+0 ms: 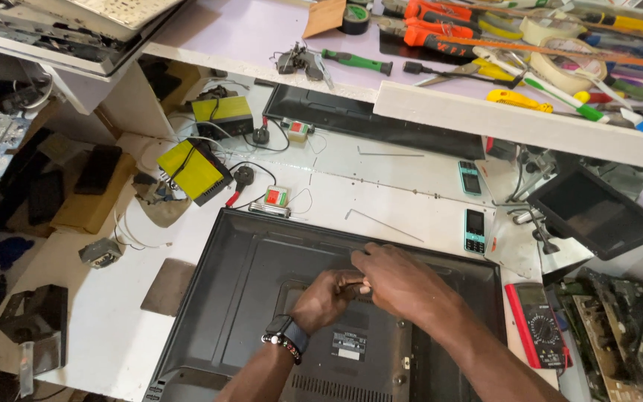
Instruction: The person uses a screwdriver to remove screws from the back cover of a flat-screen monitor. After removing all screws, they lift off the back cover to expose the internal circuit board and components.
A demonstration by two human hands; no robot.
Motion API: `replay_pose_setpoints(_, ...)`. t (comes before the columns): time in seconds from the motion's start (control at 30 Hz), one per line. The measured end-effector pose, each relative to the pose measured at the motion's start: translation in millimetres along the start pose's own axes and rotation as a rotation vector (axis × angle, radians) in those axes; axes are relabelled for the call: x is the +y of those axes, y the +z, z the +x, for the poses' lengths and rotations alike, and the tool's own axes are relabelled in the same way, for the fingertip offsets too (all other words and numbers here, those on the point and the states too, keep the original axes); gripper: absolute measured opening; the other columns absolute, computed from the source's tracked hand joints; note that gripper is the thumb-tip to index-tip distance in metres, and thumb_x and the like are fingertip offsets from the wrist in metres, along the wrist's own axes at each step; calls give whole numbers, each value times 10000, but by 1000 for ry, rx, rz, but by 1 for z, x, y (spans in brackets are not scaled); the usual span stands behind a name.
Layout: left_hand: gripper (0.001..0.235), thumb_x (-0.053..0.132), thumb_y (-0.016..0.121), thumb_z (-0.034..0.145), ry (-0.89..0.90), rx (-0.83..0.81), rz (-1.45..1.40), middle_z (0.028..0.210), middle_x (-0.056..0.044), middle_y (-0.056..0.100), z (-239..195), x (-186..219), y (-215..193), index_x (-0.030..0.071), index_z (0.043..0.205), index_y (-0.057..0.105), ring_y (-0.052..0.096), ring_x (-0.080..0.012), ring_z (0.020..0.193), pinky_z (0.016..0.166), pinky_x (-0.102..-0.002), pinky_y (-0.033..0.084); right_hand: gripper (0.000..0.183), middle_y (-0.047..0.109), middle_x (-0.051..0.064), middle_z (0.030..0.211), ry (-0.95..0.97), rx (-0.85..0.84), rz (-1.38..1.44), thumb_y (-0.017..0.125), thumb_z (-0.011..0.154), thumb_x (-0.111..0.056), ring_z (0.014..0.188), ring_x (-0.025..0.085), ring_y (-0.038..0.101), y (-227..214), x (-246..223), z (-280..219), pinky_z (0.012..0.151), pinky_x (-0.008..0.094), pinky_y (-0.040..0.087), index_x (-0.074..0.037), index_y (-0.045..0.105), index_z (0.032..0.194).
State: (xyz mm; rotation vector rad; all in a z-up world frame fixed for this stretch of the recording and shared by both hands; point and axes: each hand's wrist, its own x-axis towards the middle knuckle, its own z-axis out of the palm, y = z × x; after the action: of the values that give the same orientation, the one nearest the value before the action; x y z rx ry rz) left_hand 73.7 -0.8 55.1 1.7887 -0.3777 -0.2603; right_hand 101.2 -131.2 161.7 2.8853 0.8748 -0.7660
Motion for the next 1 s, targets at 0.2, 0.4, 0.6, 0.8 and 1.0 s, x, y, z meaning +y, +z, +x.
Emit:
replay_pose_setpoints(0.2, 293, -54, 494, 739, 100, 336, 85, 371, -85, 310, -2, 8, 11, 36, 468, 428, 274, -104, 415, 377, -201, 266, 423, 619, 179, 720, 125, 265, 164, 438, 924, -360, 556, 224, 653, -5, -8, -16, 413, 277, 526, 24, 558, 1056)
replay_pose_setpoints(0.4, 242, -6, 491, 713, 128, 310, 118, 375, -107, 317, 7, -24, 22, 33, 483, 425, 263, -93, 412, 349, -203, 211, 519, 583, 156, 528, 269, 359, 223, 353, 937, -418, 458, 250, 634, 4, -15, -16, 322, 285, 485, -24, 621, 732)
replay_pose_setpoints(0.6, 225, -52, 544, 761, 54, 240, 38, 412, -99, 478, -6, 53, 7, 14, 548, 574, 312, -101, 446, 363, -257, 293, 233, 598, 169, 790, -18, 327, -71, 435, 919, -185, 693, 275, 666, 15, -3, -23, 512, 304, 584, -7, 559, 1004)
replay_pose_setpoints(0.8, 232, -60, 553, 786, 108, 278, 22, 424, -128, 486, -6, 39, 13, 27, 579, 614, 365, -67, 465, 401, -223, 325, 359, 562, 203, 1015, -96, 265, 138, 489, 832, 5, 941, 343, 608, 19, -4, -28, 685, 359, 586, -26, 486, 1189)
replay_pose_setpoints(1.0, 170, 13, 576, 804, -59, 406, 42, 490, -171, 532, 7, -32, 23, 6, 645, 637, 414, -57, 577, 440, -216, 292, 361, 597, 208, 928, 133, 349, 365, 520, 890, -265, 714, 252, 671, -5, -20, -37, 524, 266, 559, -51, 527, 1180)
